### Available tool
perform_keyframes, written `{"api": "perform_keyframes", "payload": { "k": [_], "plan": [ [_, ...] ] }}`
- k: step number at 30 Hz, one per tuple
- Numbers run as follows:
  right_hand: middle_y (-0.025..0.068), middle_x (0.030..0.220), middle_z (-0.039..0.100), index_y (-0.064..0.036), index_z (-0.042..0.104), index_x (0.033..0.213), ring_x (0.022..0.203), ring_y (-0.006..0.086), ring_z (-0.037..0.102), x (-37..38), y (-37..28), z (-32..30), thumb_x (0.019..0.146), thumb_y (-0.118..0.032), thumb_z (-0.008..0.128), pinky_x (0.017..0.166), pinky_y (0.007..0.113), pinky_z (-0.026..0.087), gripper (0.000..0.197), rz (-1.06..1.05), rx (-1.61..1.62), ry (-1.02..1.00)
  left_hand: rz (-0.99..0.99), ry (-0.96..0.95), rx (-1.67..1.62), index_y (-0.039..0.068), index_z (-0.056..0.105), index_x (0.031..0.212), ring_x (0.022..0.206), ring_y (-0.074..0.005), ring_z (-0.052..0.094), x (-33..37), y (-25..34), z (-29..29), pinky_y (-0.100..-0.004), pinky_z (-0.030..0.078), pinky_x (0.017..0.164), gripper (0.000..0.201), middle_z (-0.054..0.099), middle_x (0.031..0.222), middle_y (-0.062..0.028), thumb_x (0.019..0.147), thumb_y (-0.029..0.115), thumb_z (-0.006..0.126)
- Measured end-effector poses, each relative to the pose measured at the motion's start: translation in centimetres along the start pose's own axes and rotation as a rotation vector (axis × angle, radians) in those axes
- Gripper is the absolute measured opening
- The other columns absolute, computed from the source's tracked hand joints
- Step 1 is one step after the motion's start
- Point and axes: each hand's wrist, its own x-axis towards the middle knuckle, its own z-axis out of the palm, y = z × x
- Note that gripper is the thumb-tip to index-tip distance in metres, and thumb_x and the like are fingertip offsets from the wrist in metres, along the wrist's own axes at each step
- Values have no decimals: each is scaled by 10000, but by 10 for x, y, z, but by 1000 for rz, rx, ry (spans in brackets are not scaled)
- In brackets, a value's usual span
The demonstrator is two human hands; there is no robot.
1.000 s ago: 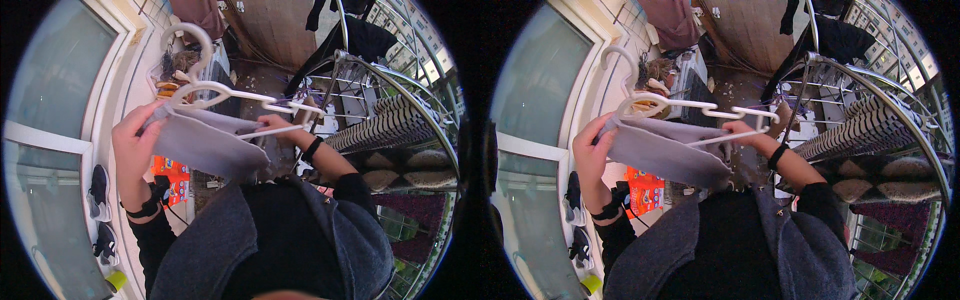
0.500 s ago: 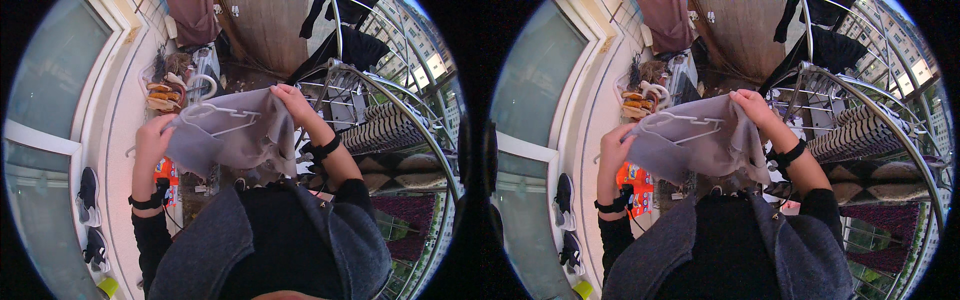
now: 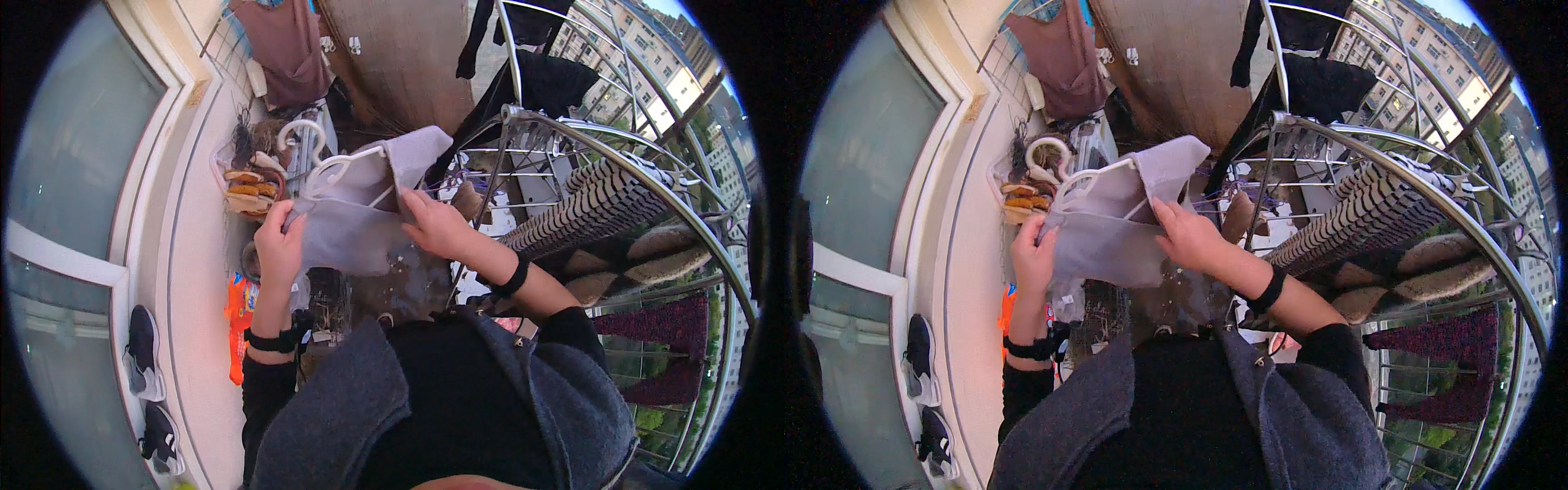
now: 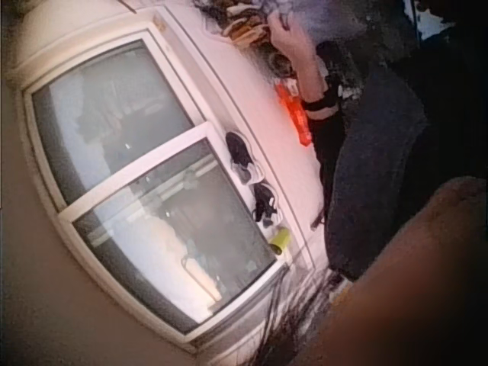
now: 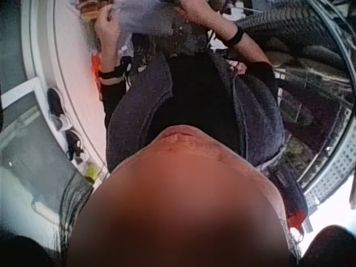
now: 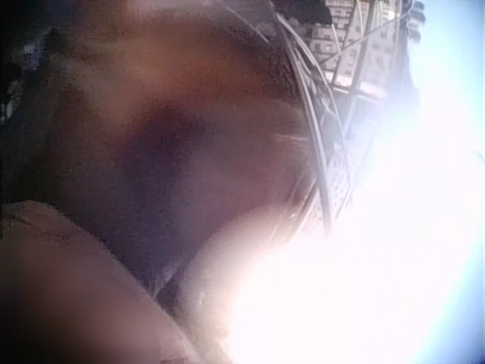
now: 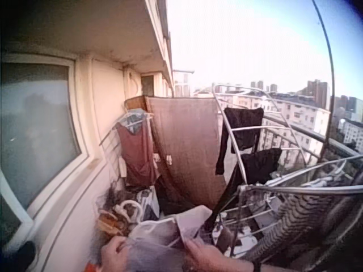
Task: The person removes a grey garment from a clothesline, places it on a hanger, and hangs it on a balcony drying rack. Then the person removes a mustard-yellow knitted garment from the line, folds it, and hangs it on a hanger on the same rack.
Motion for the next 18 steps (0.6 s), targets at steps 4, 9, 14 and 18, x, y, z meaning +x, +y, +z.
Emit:
{"api": "perform_keyframes", "payload": {
  "k": [4,9,14,18],
  "plan": [
    [141,987,627,-68,618,1056,883,349,621,4,14,-45,804,-111,616,715,395,519,255,70,-48,-59,-23,10,-62,-4,586,1004,751,-113,553,-5,-1,-5,-262,462,715,211,605,828,-73,798,20,626],
    [90,1126,590,-128,570,1195,1018,286,573,38,18,-102,695,-111,712,906,386,413,520,-177,-344,333,180,10,-50,-5,599,992,742,-117,552,-2,14,-3,-260,459,710,212,599,818,-85,783,7,628],
    [61,796,630,-120,641,897,742,285,627,43,17,-91,764,-242,682,632,393,493,186,-236,-153,63,201,-95,-57,-9,610,963,684,-125,548,1,26,-9,-255,457,656,199,592,772,-80,764,-14,621],
    [91,794,632,-108,636,897,756,298,624,21,19,-82,775,-248,683,642,387,489,192,-124,33,45,165,-159,-82,-15,615,951,678,-129,550,10,18,-17,-255,456,649,204,591,767,-78,747,-19,625]
  ]
}}
